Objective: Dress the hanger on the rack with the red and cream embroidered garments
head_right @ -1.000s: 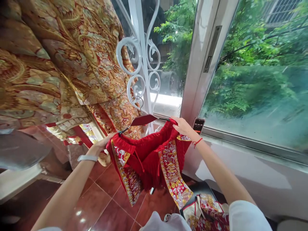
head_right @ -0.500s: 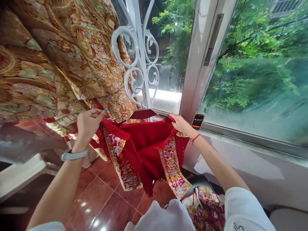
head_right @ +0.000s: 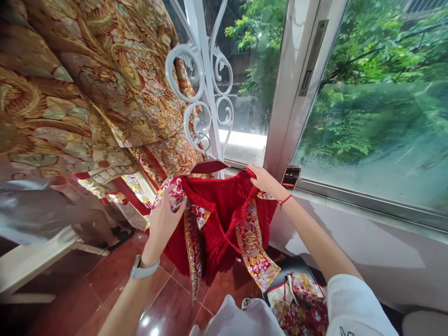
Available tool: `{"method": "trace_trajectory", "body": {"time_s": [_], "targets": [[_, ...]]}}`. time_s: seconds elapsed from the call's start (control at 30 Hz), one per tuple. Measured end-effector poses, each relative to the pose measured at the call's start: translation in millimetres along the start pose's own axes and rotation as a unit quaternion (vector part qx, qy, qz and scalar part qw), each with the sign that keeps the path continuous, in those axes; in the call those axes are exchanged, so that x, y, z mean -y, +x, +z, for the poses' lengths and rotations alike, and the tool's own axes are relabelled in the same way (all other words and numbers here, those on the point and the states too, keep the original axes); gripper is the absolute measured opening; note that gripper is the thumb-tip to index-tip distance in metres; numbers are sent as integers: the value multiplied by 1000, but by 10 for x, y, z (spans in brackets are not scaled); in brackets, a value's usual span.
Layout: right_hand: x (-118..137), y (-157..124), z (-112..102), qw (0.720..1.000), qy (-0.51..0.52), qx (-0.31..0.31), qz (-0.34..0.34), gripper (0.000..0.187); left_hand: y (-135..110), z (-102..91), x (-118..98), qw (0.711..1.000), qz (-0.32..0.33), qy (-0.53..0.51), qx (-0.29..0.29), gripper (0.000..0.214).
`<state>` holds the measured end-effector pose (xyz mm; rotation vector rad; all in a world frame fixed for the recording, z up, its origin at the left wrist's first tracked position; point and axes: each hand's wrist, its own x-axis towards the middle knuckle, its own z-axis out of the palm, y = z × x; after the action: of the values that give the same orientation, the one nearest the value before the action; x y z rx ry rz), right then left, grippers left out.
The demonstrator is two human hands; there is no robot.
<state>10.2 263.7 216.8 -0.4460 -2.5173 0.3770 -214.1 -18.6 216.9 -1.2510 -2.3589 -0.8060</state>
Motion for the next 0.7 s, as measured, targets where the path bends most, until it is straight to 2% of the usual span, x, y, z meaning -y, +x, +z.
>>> {"method": "trace_trajectory", "body": {"time_s": [0.07, 0.13, 0.23, 0.33, 0.43, 0.57, 0.63, 0.7], "targets": [[-21, 15, 23, 1000, 4, -1, -3, 24, 63, -4, 85, 998, 15, 0, -56, 49], [-26, 24, 53, 1000, 7, -6, -3, 24, 148, -1, 52, 994, 43, 20, -95, 51], [-2, 25, 91, 1000, 14, -13, 0, 23, 225, 96, -122, 994, 59, 58, -77, 41], [34, 6, 83, 1000, 15, -18, 6, 26, 264, 228, -205, 992, 18, 107, -65, 33], [64, -25, 29, 1000, 7, -17, 12, 28, 319, 259, -112, 988, 13, 138, -60, 36], [100, -59, -30, 1000, -17, -19, 17, 29, 387, 157, 35, 988, 51, 140, -46, 28], [109, -67, -37, 999, -32, -21, 18, 31, 429, 104, 70, 990, 78, 109, -37, 19], [105, -70, -38, 999, -45, -20, 20, 33, 522, 60, 106, 994, 100, 42, -27, 19]]}}
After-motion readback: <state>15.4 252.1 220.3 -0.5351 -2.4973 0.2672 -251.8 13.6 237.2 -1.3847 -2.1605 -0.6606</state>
